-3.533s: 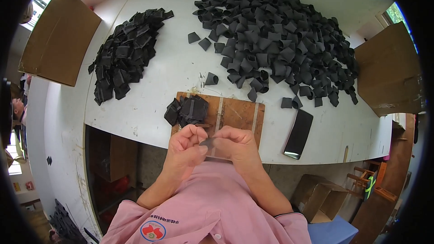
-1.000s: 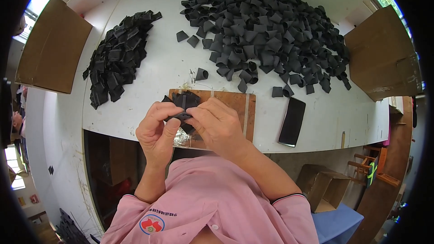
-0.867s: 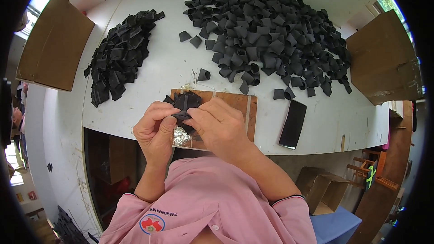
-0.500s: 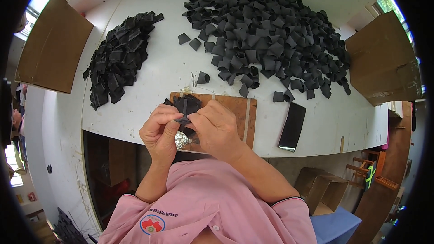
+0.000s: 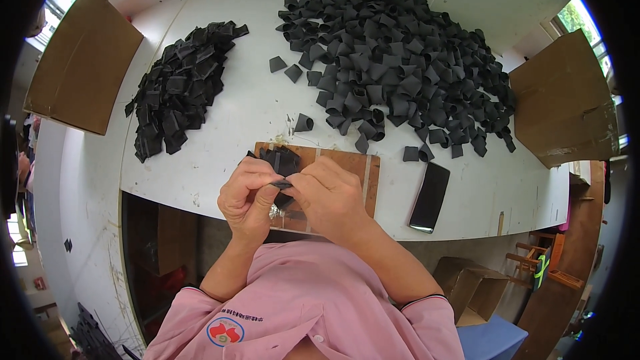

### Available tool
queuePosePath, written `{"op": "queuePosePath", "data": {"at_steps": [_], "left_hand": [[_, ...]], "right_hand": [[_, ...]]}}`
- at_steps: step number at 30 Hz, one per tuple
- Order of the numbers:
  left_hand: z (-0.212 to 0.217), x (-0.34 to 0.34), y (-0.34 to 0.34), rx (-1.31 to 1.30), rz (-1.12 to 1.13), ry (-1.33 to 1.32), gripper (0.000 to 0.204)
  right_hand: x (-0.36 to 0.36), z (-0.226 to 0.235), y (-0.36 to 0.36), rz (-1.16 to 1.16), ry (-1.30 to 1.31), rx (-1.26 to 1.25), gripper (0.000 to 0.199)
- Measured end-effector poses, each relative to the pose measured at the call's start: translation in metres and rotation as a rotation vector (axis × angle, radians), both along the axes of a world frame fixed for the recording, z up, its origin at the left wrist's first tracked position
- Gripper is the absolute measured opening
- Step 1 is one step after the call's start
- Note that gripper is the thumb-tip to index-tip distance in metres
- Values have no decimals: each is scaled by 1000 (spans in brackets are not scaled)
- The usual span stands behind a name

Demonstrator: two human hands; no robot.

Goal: Trimming and assembling small black plastic components at a workbench.

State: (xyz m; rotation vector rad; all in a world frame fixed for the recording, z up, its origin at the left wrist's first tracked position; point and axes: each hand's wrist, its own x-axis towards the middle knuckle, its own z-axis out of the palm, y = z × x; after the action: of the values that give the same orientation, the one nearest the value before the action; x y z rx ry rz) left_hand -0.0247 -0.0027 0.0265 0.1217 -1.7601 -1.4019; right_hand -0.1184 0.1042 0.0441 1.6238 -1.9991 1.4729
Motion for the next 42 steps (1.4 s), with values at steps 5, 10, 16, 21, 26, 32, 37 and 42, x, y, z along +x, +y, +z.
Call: {"op": "queuePosePath", "data": {"at_steps": [5,10,16,21,26,32,37,42], "left_hand": [[-12,-5,-3,-106,59,34,9],[-55,24,-32,272,334,-240,22],[-116,38,-65,-130,467,-976,29],[-128,45,-67,-85,494,-902,14],[-76,47,-53,-96,314,-560,16],[-34,48,-3,-313,16,-268,28],[-35,41,22,-213,74,-131,28],[-13,43,20,727,-197,-213,24]], "right_hand": [[-3,-4,-4,-22,47,-7,17],[-41,30,10,62,-935,-220,27],[-13,-17,23,-131,-1019,42,28],[26,-34,32,-4,-987,379,22],[40,-43,27,99,-929,466,27],[42,-41,11,302,-1949,163,29],[41,-40,20,330,-1928,41,16],[37,-30,30,78,-1357,145,13]]}}
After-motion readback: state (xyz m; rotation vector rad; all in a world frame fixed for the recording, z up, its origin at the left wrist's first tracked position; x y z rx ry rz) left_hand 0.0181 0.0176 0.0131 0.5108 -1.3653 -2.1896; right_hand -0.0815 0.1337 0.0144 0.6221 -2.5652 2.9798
